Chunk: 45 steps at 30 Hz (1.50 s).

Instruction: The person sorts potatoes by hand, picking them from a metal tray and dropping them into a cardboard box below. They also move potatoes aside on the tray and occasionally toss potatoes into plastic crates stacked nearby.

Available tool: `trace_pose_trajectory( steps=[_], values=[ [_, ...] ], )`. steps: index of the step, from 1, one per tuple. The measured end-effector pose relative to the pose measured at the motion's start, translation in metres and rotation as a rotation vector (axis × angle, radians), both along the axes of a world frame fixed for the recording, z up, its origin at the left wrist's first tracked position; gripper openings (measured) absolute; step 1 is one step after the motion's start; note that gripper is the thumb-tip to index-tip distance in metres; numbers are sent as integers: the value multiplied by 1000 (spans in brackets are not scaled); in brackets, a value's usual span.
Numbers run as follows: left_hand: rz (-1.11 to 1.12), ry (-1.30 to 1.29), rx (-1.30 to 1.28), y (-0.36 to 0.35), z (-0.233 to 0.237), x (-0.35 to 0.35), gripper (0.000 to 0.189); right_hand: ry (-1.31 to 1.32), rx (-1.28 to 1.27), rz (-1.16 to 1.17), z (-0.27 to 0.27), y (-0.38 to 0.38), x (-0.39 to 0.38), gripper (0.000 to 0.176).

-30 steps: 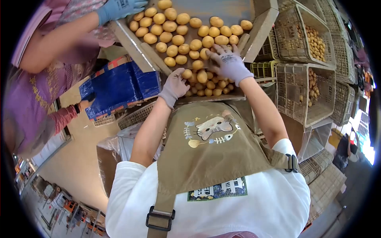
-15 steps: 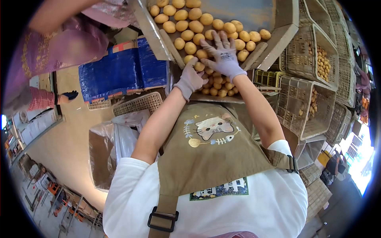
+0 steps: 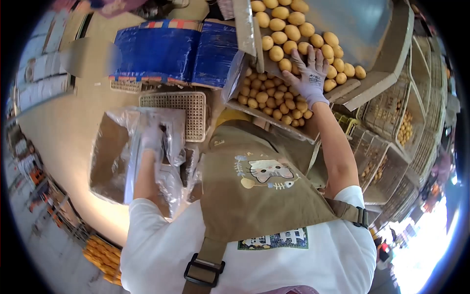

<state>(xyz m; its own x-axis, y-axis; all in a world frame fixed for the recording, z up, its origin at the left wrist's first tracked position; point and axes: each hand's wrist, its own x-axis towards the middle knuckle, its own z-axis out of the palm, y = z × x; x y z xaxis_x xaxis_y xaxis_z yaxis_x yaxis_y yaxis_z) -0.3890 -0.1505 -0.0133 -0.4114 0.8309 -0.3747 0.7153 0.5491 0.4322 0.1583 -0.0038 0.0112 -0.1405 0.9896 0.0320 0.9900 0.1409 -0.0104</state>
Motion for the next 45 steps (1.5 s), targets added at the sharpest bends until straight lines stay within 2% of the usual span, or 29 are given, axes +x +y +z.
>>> trace_pose_trajectory(
  steps=[1,2,4,5,8,9,12,14,18,19,22,23,26,30,31,34,36,39,45],
  values=[
    [24,310,-89,-9,14,-17,68,-9,17,8,-2,-1,0,77],
    [-81,730,-315,-19,27,-34,77,-18,36,15,-4,-1,1,77],
    [28,752,-289,-64,15,-79,89,-75,48,31,-5,0,2,77],
    [-25,831,-233,-80,15,-86,89,-121,32,28,-4,0,1,78],
    [183,381,-467,-92,42,-96,87,-200,5,17,0,1,-3,78],
    [153,411,-498,-108,31,-113,88,-200,17,25,1,1,-4,78],
    [74,154,-664,-150,14,-143,81,-209,52,30,-3,-1,-3,77],
    [102,176,-665,-174,10,-134,74,-226,50,23,-4,0,-3,75],
    [58,361,-598,-188,43,-76,62,-215,10,-3,3,-1,-8,75],
    [-5,337,-607,-180,70,-57,60,-210,-4,-15,4,0,-9,75],
    [94,257,-376,-186,104,-43,59,-223,-22,-31,5,-2,-10,76],
    [53,350,-216,-190,112,-42,55,-216,-25,-31,9,-4,-12,76],
    [184,41,-242,-186,149,-47,52,-224,-62,-53,19,-6,-18,75],
    [163,-34,-211,-186,174,-20,52,-215,-75,-69,24,-8,-22,76],
    [98,84,-318,-181,183,-3,57,-208,-71,-66,21,-7,-19,76],
    [-169,103,-352,-167,200,53,59,-205,-59,-61,20,-7,-17,75],
    [-452,151,-386,-183,156,58,52,-204,-56,-61,17,-6,-16,75],
    [-578,53,-317,-176,162,105,44,-204,-48,-57,15,-4,-14,75],
    [-746,71,-273,-139,169,116,33,-159,-19,-45,18,-5,-15,73]
  ],
)
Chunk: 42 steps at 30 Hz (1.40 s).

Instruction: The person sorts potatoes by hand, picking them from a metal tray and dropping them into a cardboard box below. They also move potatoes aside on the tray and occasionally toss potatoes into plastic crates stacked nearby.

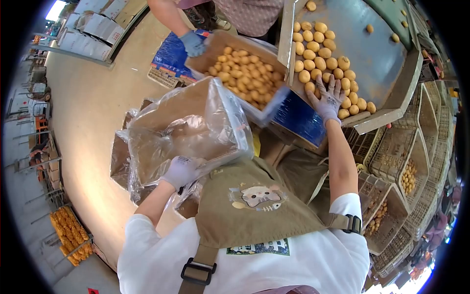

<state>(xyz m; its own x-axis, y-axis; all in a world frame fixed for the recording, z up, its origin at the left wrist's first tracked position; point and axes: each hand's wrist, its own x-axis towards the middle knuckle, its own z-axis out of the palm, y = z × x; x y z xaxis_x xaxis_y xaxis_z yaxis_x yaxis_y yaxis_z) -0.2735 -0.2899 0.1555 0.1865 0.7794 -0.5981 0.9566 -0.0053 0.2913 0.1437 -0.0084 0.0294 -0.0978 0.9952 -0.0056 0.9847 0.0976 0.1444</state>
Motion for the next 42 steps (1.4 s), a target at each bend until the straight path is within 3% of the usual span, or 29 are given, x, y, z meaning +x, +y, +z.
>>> trace_pose_trajectory(
  steps=[3,10,13,16,22,25,26,31,35,39,40,42],
  values=[
    [-153,-3,24,27,-4,17,30,-5,17,8,-2,1,0,72],
    [-385,-189,51,97,-63,81,21,51,56,38,-8,5,3,73],
    [-589,-19,-59,142,-82,109,21,56,38,31,-4,6,3,73],
    [-570,-16,-185,167,-88,117,23,67,77,61,-11,7,7,74],
    [-496,-101,-136,198,-141,105,23,128,67,81,-2,9,3,76],
    [-639,-81,-85,195,-142,134,24,237,129,105,-15,7,8,76],
    [-771,3,-173,204,-119,155,27,254,135,102,-17,7,8,76],
    [-1027,-236,-171,201,-128,241,27,271,98,87,-17,11,12,79],
    [-1256,-65,-218,200,-142,300,27,291,57,41,-16,12,12,78],
    [-1173,-76,-213,185,-174,315,27,312,49,5,-11,11,11,77],
    [-1152,-102,-219,181,-192,319,34,316,40,-4,-10,11,11,77],
    [-988,-254,-364,194,-184,314,46,340,24,-14,-9,11,12,78]
  ],
)
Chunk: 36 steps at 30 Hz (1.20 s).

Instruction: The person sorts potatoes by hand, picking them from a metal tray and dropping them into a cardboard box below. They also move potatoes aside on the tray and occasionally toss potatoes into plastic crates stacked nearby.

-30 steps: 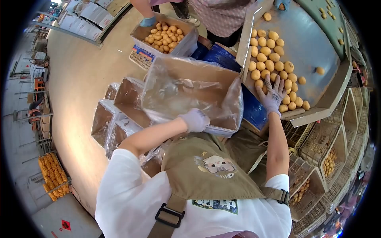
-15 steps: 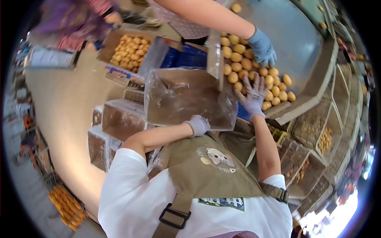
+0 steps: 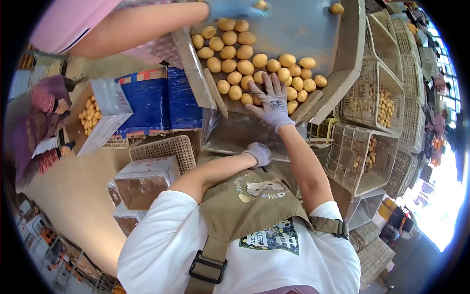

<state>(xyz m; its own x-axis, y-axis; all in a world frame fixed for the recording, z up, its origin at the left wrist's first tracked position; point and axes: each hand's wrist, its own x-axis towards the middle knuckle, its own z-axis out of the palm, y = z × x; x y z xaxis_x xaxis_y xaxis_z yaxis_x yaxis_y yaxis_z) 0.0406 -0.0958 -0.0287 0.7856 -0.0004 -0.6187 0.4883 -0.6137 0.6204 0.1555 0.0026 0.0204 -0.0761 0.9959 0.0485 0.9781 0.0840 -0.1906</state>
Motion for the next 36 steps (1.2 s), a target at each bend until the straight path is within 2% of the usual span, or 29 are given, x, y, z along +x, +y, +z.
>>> trace_pose_trajectory(
  steps=[2,3,5,7,9,11,13,15,16,17,19,21,23,26,27,29,30,31,33,36],
  values=[
    [187,-6,-253,13,-7,-9,64,6,-7,3,3,0,1,78],
    [292,17,-368,22,-3,-12,54,11,-12,5,5,-1,0,77],
    [733,-101,-612,-1,-88,-13,52,8,-18,-1,6,-1,0,77],
    [1218,-60,-1361,41,-31,-40,59,22,-13,9,3,0,2,78],
    [1519,-242,-1545,65,-18,-53,72,36,-26,20,10,-1,0,76],
    [1618,-374,-1661,79,-11,-52,83,53,-60,32,23,-1,-2,73],
    [1606,-460,-1850,80,-7,-45,97,228,-72,232,37,2,21,49],
    [1585,-541,-2052,79,-4,-34,103,361,-400,-92,90,21,49,40],
    [1572,-593,-2015,79,2,-27,114,244,-254,-222,90,30,73,40],
    [1593,-595,-2023,77,6,-23,116,126,-106,-348,88,42,98,41],
    [1630,-607,-2027,79,10,-19,121,-17,-165,-476,69,57,128,47],
    [1626,-620,-2089,80,8,-17,123,-74,-331,-487,86,63,111,57],
    [1692,-578,-2124,80,5,-14,122,108,-273,-576,77,63,109,58],
    [1653,-587,-2140,82,2,-14,121,308,-166,-572,63,52,107,59],
    [1644,-602,-2121,83,1,-14,121,529,-114,-586,61,44,103,58],
    [1628,-642,-2081,82,1,-13,118,814,106,-531,44,31,99,54],
    [1615,-652,-2093,83,0,-13,117,1305,83,-580,63,20,85,48],
    [1601,-662,-2104,83,-1,-13,115,1567,154,-518,65,10,79,48],
    [1526,-683,-2184,84,0,-14,113,1937,185,-424,87,-18,55,55],
    [1505,-658,-2214,86,8,-15,111,2332,60,-149,108,-49,42,64]
  ],
)
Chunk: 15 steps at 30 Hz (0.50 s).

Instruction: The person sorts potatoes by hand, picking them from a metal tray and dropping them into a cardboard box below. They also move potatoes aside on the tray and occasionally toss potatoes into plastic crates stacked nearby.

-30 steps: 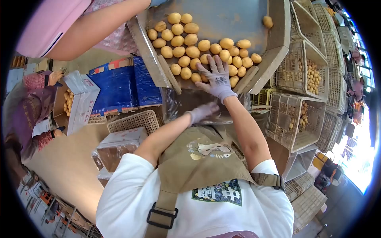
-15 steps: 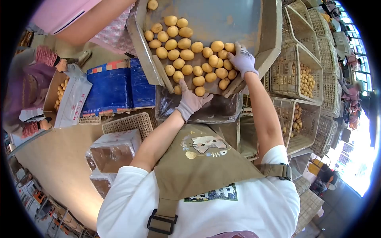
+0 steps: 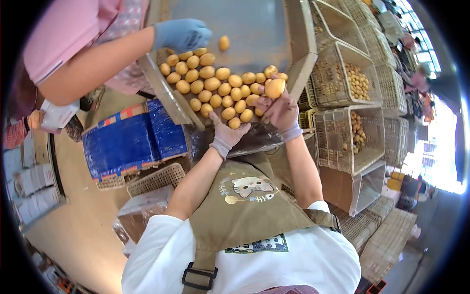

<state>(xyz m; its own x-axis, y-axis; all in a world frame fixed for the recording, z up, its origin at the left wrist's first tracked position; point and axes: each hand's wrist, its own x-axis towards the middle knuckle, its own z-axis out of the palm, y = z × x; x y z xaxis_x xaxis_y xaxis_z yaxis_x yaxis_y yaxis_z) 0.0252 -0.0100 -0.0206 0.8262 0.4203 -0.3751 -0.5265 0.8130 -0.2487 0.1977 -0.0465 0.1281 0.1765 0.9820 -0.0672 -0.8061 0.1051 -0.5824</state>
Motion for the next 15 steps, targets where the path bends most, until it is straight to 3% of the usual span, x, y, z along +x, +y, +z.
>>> trace_pose_trajectory(
  steps=[3,7,11,15],
  values=[
    [-29,89,87,1,4,-1,113,-77,-66,-60,6,-20,-1,58],
    [-54,153,125,2,9,0,114,-517,-206,-217,22,-37,-3,59],
    [-54,156,112,3,5,0,113,-744,-177,-233,27,-45,5,53],
    [-25,174,60,2,14,0,113,-687,-197,-244,31,-36,9,47]
  ],
)
